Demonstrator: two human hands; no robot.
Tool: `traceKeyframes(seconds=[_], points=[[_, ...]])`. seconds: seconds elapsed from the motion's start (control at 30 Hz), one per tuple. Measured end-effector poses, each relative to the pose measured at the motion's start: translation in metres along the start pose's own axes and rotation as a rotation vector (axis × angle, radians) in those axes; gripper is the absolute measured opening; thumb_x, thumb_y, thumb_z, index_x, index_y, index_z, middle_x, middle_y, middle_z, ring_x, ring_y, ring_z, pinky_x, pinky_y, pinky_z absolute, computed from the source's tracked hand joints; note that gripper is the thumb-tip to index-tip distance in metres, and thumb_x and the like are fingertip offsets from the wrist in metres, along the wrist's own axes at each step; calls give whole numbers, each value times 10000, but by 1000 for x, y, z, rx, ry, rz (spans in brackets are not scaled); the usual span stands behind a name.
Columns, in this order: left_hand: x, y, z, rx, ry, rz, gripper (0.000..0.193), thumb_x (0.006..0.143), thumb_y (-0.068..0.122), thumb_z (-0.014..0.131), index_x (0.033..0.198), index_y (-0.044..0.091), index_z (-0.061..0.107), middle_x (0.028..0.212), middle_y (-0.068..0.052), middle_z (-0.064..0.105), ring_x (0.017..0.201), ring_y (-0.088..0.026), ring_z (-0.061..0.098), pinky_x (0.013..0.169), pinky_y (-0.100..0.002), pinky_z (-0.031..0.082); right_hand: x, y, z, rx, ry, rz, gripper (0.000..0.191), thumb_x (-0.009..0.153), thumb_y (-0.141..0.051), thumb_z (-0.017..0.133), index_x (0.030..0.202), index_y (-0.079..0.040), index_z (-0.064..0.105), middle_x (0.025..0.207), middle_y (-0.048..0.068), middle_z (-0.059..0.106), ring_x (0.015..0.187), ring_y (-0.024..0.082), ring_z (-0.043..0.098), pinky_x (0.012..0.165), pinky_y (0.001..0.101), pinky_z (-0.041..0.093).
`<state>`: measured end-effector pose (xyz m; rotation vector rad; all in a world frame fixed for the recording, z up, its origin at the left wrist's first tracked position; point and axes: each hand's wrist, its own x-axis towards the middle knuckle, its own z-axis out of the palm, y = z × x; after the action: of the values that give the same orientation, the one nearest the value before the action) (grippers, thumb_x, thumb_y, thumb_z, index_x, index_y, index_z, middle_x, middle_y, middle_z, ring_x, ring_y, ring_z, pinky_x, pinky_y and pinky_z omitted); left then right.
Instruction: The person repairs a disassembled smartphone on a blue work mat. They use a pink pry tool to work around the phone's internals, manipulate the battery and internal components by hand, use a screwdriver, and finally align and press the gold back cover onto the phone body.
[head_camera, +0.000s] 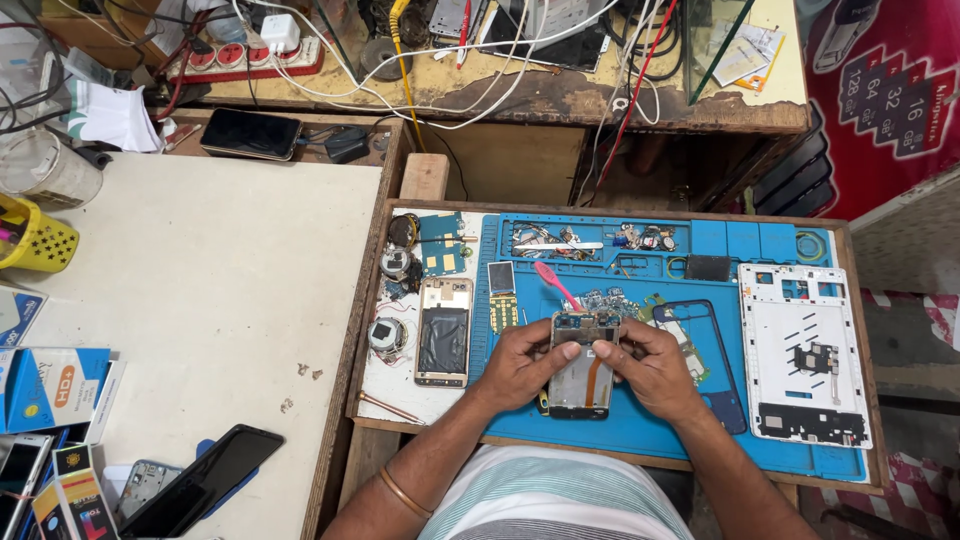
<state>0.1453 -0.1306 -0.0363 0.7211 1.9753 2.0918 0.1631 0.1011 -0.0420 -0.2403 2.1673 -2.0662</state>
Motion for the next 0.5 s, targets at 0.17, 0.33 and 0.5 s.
traceKeyframes(seconds=[0.17,0.33,0.5], points=[[4,8,-4,-187,161,-71,354,1001,303,675,1229,32,674,845,-10,714,696,-40,650,600,-224,542,-1,7,-6,125,100,-20,229,976,-236,720,979,-8,728,745,6,657,596,48,540,518,208,452],[7,40,-15,429,180,-110,385,902,268,777,1207,37,738,948,-67,747,603,-100,592,533,-285,494,1,11,-20,614,125,-79,206,1046,-167,680,1122,23,704,959,83,741,701,75,611,595,215,493],[5,71,-12,810,-13,-151,616,783,382,875,1248,33,672,1133,-148,667,821,-261,690,749,-411,585,0,9,-29,691,172,-63,228,1035,-144,648,1189,23,674,1114,120,739,998,178,711,908,336,577]])
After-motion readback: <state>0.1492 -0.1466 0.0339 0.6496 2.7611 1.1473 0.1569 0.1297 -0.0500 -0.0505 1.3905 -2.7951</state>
